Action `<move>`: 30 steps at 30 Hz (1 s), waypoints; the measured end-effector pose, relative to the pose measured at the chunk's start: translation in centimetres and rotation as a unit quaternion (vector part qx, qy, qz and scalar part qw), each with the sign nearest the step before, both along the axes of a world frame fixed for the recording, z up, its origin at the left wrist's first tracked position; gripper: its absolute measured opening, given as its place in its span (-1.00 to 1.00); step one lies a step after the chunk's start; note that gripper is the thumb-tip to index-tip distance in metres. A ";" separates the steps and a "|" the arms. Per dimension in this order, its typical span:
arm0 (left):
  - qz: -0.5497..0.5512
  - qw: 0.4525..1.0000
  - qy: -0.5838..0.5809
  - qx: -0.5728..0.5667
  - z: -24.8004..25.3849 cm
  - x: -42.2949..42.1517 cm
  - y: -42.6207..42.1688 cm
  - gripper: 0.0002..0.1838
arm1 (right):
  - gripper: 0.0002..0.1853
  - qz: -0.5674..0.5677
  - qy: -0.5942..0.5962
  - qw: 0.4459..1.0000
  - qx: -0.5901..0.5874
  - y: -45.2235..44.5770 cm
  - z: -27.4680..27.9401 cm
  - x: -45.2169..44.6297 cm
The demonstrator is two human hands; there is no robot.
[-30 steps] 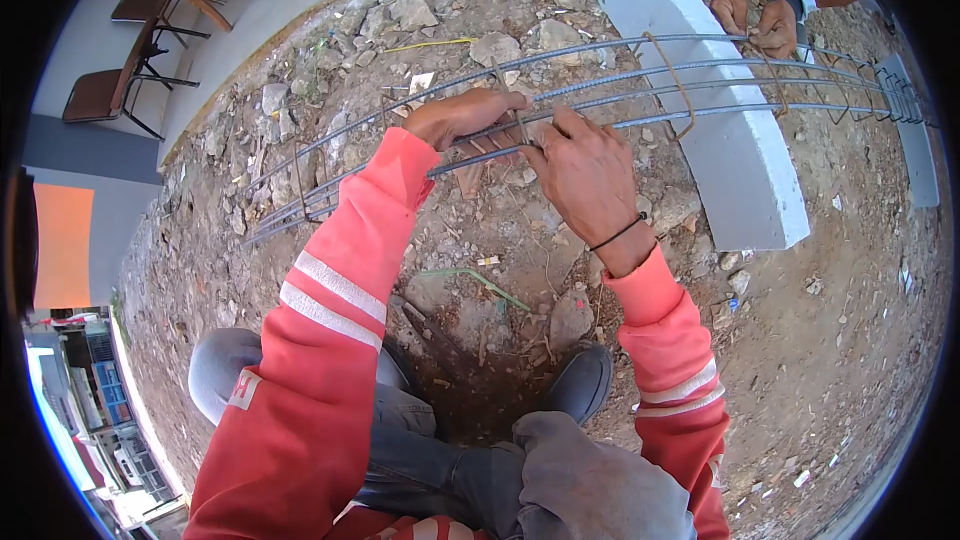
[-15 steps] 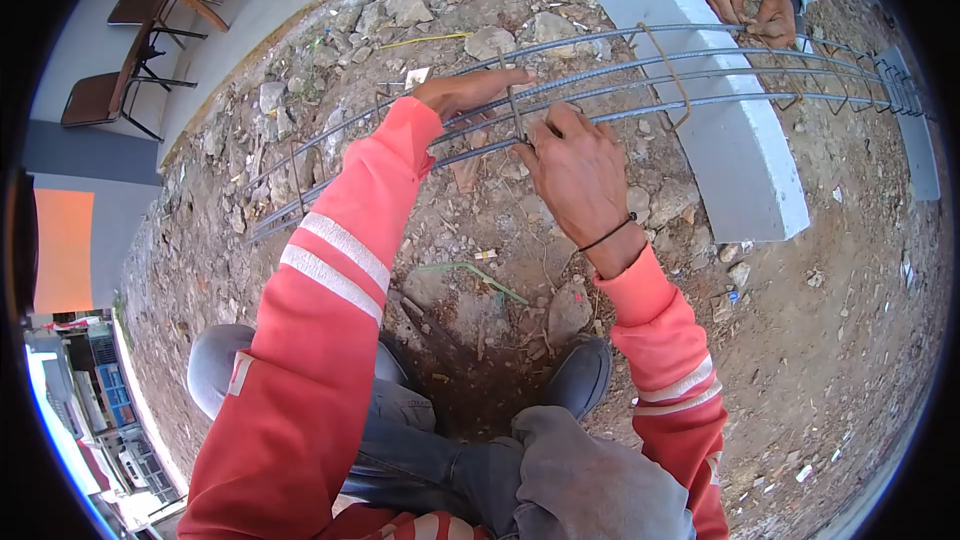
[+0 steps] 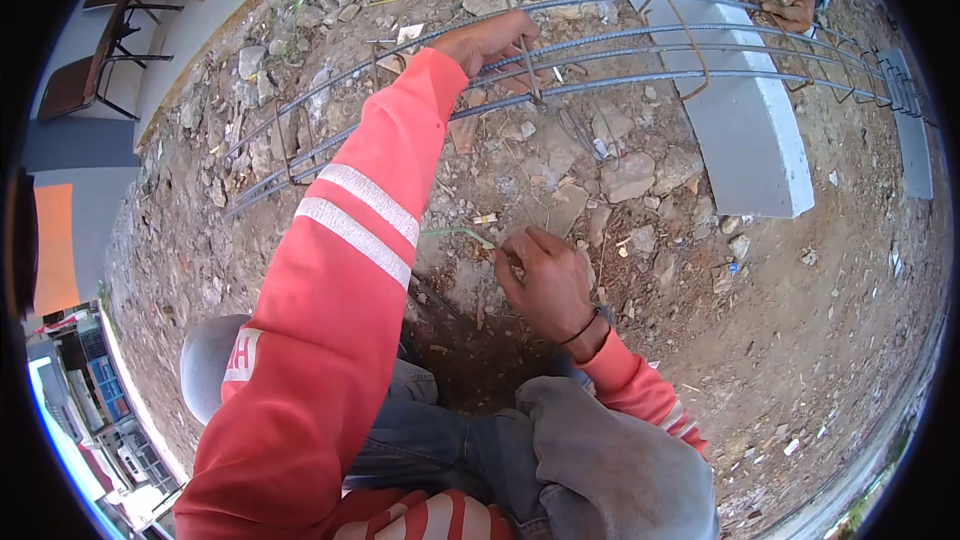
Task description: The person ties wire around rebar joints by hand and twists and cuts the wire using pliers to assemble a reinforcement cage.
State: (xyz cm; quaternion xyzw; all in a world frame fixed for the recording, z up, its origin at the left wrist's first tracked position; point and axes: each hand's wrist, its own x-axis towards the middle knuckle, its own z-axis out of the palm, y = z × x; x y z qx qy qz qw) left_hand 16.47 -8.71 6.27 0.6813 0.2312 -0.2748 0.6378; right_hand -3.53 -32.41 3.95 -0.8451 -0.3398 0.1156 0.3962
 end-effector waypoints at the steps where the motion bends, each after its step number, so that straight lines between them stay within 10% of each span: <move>1: -0.007 1.000 -0.020 -0.004 -0.1 0.0 0.1 -0.67 | -0.82 0.026 0.117 0.991 -0.054 0.5 -2.0 -1.3; 8: -0.030 0.996 -0.048 -0.070 -2.9 0.9 1.2 -0.49 | -0.45 0.114 -0.026 0.991 -0.070 7.6 -8.5 -7.2; 20: -0.027 0.994 -0.056 -0.086 -2.2 0.1 1.1 -0.42 | -0.53 0.141 -0.153 0.973 -0.102 11.2 -13.1 -13.5; 25: -0.023 0.995 -0.056 -0.078 -2.2 0.3 1.1 -0.40 | -0.40 0.171 0.092 0.967 -0.166 9.1 -10.1 -9.7; 27: -0.017 0.996 -0.052 -0.064 -2.3 0.2 1.0 -0.39 | -0.25 0.084 0.282 0.956 0.003 7.0 -8.8 -8.5; 30: -0.019 0.998 -0.059 -0.026 -1.6 -0.1 0.7 -0.39 | -0.40 0.123 0.227 0.963 -0.082 2.7 -0.3 -3.2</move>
